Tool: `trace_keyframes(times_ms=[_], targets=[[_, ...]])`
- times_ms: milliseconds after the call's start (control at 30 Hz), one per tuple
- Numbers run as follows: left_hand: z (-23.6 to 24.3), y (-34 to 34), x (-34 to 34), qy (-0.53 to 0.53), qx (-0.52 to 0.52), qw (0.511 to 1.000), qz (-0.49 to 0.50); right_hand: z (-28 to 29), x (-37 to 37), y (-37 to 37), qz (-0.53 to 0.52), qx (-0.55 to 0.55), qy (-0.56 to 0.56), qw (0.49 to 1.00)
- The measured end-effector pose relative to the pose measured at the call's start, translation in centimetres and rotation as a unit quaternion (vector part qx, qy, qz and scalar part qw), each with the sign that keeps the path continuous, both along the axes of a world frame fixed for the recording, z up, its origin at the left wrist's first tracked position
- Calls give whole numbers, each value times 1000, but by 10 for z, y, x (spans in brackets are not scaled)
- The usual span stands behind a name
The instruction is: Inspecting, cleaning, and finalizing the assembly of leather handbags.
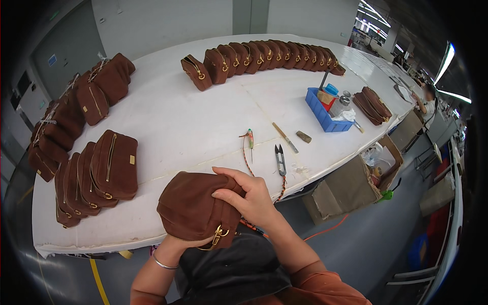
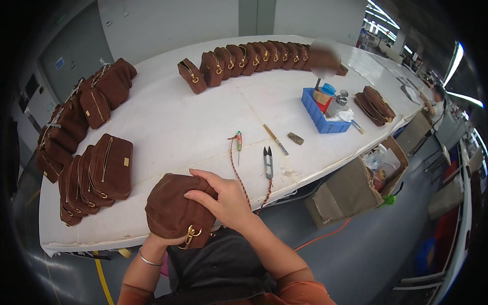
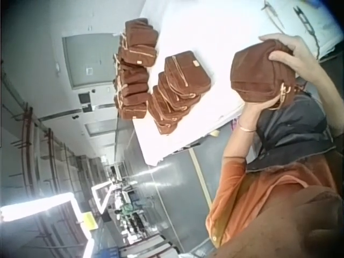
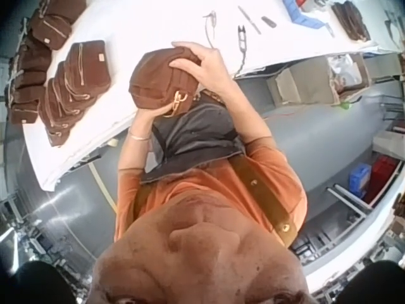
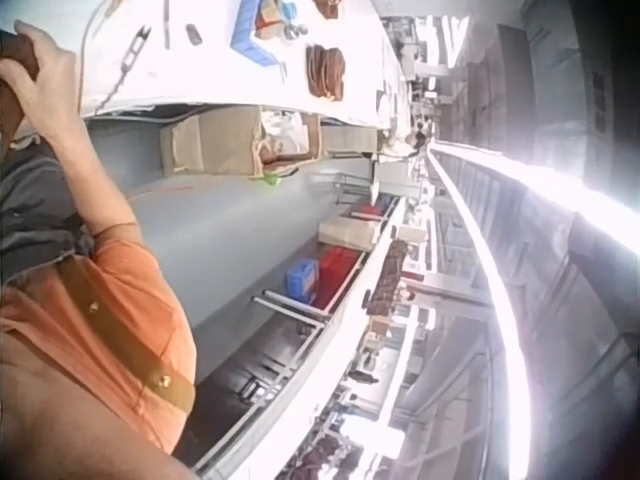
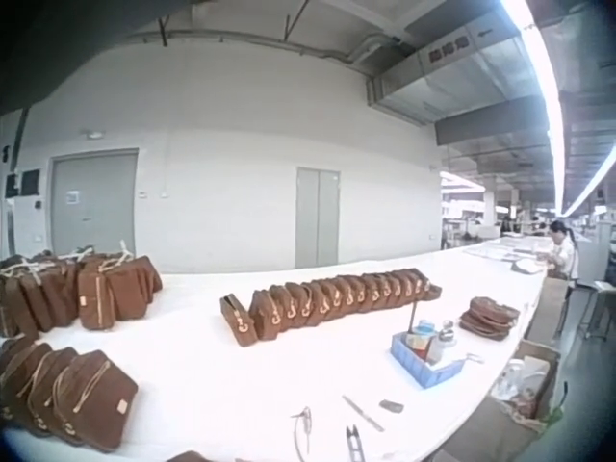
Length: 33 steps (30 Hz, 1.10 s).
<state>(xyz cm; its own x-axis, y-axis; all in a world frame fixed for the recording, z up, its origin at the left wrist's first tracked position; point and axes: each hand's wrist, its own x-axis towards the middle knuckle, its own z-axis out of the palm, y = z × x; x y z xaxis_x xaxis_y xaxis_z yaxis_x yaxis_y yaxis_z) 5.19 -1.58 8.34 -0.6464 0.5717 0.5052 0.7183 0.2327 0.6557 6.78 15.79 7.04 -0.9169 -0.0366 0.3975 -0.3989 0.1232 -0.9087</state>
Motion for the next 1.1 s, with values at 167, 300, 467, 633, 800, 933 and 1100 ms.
trace_keyframes(times_ms=[167, 300, 467, 633, 800, 933, 1100], targets=[[-14, -14, -3, 0, -23, 999, 30, 12, -4, -8, 9, 14, -32, 999], [-23, -32, -15, 91, -80, 993, 9, 27, -9, -8, 118, -133, -63, 982], [-8, -53, -7, -300, 220, 922, -109, 26, -24, 0, 173, -180, 28, 968], [-19, -58, -9, -225, 123, 966, -21, 9, -20, -11, 208, -161, -36, 964], [-35, -52, 6, -236, 140, 961, -31, 13, -19, -30, 186, -154, -10, 970], [-52, -54, 10, -220, 158, 963, -16, 4, -20, -35, 230, -234, -57, 943], [-62, -54, 12, -215, 169, 962, 11, -10, -19, -45, 197, -224, -42, 954]])
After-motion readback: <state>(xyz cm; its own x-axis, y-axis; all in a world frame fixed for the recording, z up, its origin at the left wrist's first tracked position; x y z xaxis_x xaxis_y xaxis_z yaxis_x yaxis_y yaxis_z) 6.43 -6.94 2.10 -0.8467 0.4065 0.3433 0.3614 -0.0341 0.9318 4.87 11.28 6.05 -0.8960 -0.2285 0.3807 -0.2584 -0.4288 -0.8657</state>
